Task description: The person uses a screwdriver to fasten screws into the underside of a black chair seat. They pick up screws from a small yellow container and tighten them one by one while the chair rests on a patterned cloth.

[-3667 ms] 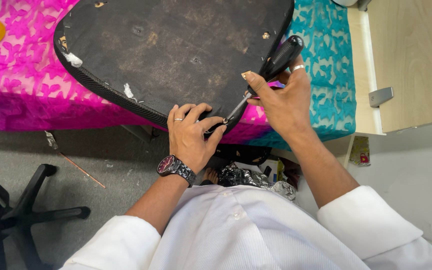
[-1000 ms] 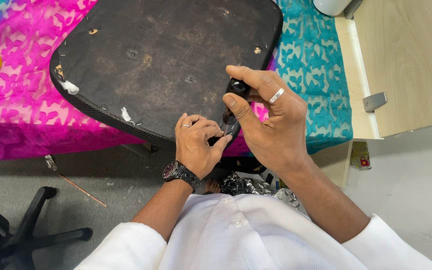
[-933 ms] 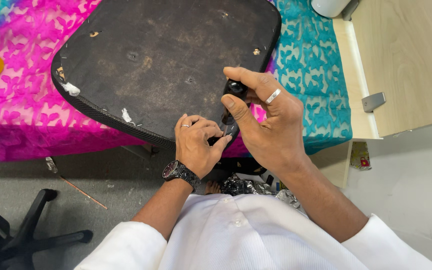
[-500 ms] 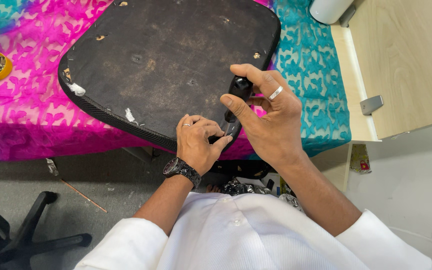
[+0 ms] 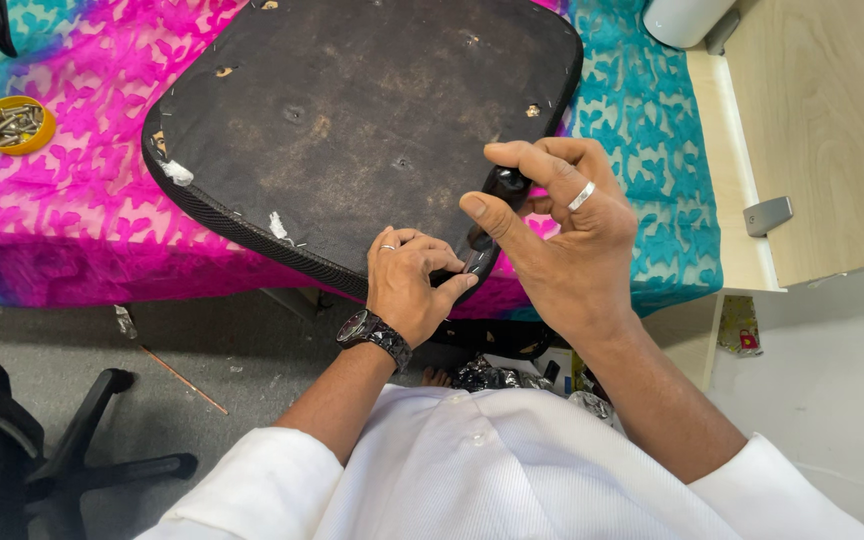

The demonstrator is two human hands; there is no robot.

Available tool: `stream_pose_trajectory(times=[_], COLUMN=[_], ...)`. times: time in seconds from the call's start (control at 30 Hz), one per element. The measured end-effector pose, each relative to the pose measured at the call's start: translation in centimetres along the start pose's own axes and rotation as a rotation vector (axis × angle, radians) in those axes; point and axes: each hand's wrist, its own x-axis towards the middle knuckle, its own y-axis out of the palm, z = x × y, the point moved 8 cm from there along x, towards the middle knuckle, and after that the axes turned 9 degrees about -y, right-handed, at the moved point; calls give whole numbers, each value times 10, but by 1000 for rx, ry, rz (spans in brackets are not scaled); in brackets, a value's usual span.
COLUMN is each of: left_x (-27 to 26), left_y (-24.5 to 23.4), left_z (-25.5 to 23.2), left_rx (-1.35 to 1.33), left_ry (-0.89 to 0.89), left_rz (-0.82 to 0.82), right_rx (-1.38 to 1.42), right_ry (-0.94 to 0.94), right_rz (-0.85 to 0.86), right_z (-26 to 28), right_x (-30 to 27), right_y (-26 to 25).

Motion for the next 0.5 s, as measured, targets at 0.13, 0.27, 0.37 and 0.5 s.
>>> stream_pose_trajectory(times=[0.13, 0.27, 0.37, 0.5], left_x=[0, 0, 0, -1], left_y=[1, 2, 0, -1], left_z=[0, -1, 0, 0], left_rx=[2, 2, 5, 3], left_ry=[-10, -7, -2, 1], left_rz=[6, 7, 1, -2], right_rx=[26, 69, 183, 232], right_ry=[-11, 27, 111, 77], right_rz=[28, 59, 41, 15], right_z=[-1, -5, -12, -11], right_x=[2, -1, -6, -8], right_y=[-2, 0, 1, -1])
